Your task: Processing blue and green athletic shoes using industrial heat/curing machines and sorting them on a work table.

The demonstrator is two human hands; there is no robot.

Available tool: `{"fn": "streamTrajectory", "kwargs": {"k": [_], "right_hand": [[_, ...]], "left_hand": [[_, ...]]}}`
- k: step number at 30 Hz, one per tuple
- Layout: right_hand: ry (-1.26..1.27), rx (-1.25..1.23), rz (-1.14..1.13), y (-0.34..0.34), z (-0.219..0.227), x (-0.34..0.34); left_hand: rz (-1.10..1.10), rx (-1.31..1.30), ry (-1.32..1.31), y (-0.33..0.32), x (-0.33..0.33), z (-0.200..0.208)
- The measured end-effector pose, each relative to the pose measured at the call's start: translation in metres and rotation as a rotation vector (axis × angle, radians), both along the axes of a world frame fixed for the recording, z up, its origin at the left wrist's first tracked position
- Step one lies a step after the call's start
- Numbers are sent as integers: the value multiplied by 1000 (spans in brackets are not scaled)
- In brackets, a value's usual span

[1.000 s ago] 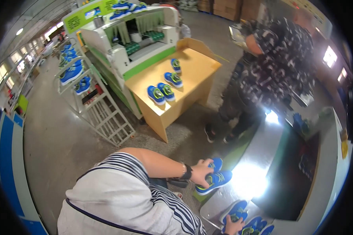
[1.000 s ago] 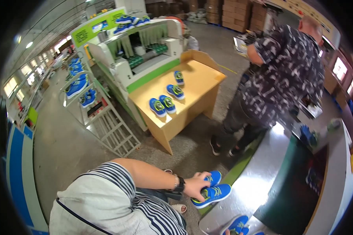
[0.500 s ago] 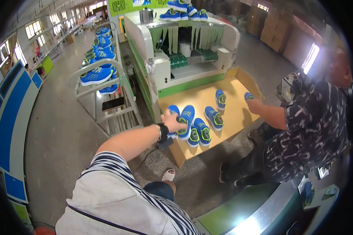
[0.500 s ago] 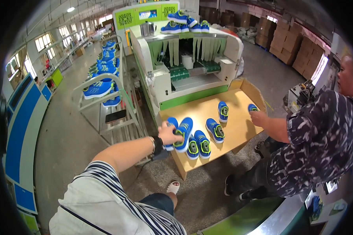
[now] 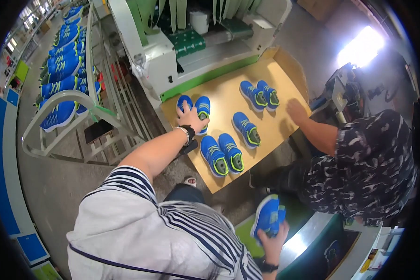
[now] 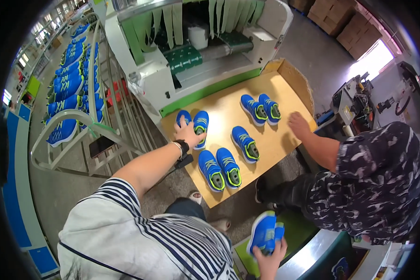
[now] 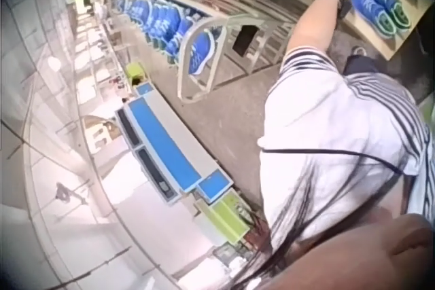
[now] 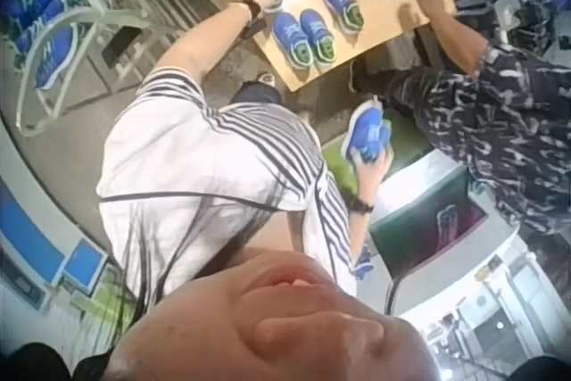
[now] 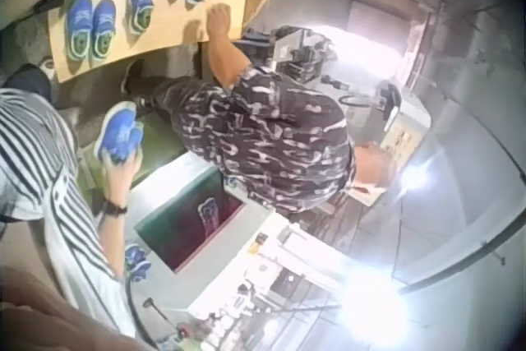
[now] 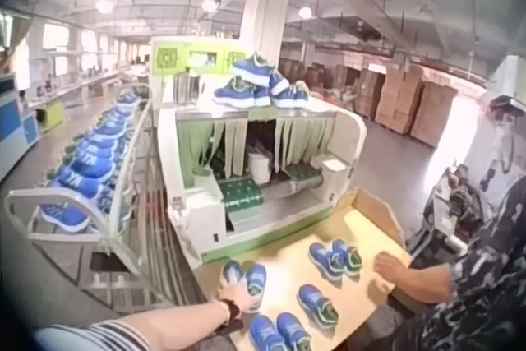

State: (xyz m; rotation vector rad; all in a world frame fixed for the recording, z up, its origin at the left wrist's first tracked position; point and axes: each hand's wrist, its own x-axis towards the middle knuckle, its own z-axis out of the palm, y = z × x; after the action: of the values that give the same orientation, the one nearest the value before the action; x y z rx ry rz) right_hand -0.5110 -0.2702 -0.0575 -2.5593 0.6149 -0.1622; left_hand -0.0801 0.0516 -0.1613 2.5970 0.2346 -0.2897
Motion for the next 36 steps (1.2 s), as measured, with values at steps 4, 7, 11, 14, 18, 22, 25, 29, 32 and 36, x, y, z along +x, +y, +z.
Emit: {"fn": "streamTrajectory", "kwargs": {"k": [4,7,11,14,18,22,25,29,32,36], "right_hand": [[-62,32,234,6,27,138],[-79,22,370,19,36,236],[-95,45,491,30,33,348],[-82,-48,572,39,11,427],[15,-118,612,53,-30,494],[-136,152,846,35,-83,508],[22,540,735,4,-110,508],[132,686,549,5,-102,502],[188,1023,451,-6,-86,522],[-143,803,687,-33,-4,575]], "left_hand": [[5,-58,-62,13,4,-3],[-63,-160,-386,12,-17,13],[-190,-382,-450,-9,-23,45],[-230,-700,-423,-33,-5,47],[-91,-1040,-215,-89,46,26],[187,-1040,45,-114,69,-31],[278,-718,-209,-135,76,-37],[360,-675,-124,-149,96,-28],[416,-1044,135,-108,107,-20],[311,-1105,24,-75,111,118]]}}
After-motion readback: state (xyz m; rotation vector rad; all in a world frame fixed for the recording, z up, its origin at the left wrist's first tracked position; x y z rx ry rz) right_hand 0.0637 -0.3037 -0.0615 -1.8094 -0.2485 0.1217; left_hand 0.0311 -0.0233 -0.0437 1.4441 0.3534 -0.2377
